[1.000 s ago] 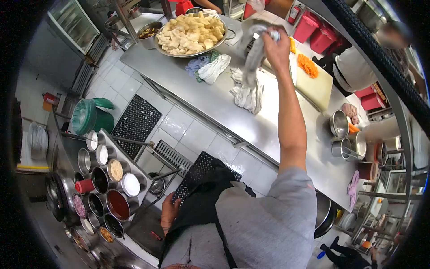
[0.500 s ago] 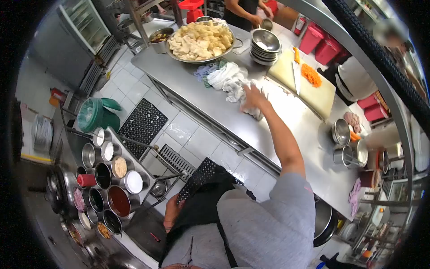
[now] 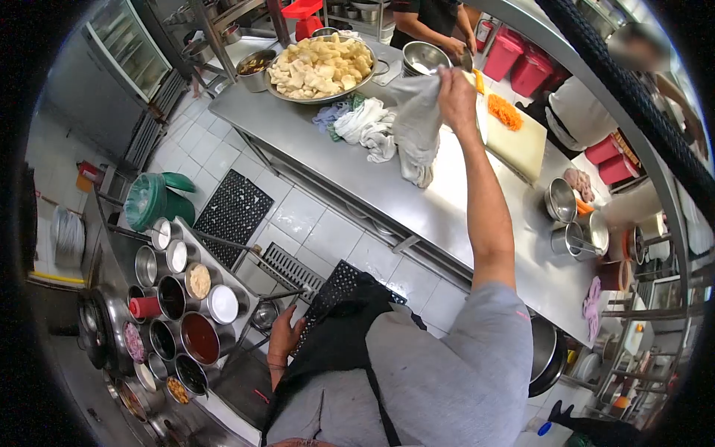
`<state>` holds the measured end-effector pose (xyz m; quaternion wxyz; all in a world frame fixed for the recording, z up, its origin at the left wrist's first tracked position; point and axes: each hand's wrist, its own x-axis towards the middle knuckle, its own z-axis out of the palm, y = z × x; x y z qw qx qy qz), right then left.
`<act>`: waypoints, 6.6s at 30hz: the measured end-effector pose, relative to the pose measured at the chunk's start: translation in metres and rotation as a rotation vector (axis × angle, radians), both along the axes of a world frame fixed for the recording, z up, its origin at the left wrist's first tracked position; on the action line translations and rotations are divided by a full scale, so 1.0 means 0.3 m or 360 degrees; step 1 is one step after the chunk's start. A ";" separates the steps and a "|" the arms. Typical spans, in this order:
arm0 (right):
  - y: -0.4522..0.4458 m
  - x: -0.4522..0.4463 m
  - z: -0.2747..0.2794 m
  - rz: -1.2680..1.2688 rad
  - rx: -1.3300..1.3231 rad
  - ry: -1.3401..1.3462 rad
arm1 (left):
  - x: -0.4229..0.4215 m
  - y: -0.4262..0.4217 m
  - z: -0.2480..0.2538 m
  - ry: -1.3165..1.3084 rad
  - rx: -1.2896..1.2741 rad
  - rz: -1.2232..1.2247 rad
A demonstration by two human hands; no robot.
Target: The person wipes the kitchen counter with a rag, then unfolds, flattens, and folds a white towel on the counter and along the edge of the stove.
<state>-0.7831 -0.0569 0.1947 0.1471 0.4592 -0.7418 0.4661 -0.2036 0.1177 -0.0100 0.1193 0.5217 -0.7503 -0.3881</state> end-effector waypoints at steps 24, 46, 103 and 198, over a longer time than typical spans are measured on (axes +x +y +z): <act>0.319 0.071 -0.788 0.0216 0.0429 -0.0963 | -0.041 -0.076 0.096 0.0466 0.0448 0.0106; 0.486 0.850 -0.447 0.2137 0.0983 -0.2023 | -0.329 -0.300 0.504 0.1986 0.1208 -0.0206; 0.922 2.429 -0.709 0.3580 0.2396 -0.0900 | 0.382 1.090 -0.023 0.1364 -0.1074 0.3078; 1.676 3.450 0.279 0.3791 -0.2336 0.2294 | 0.404 1.877 0.107 -0.0308 -0.0709 0.4442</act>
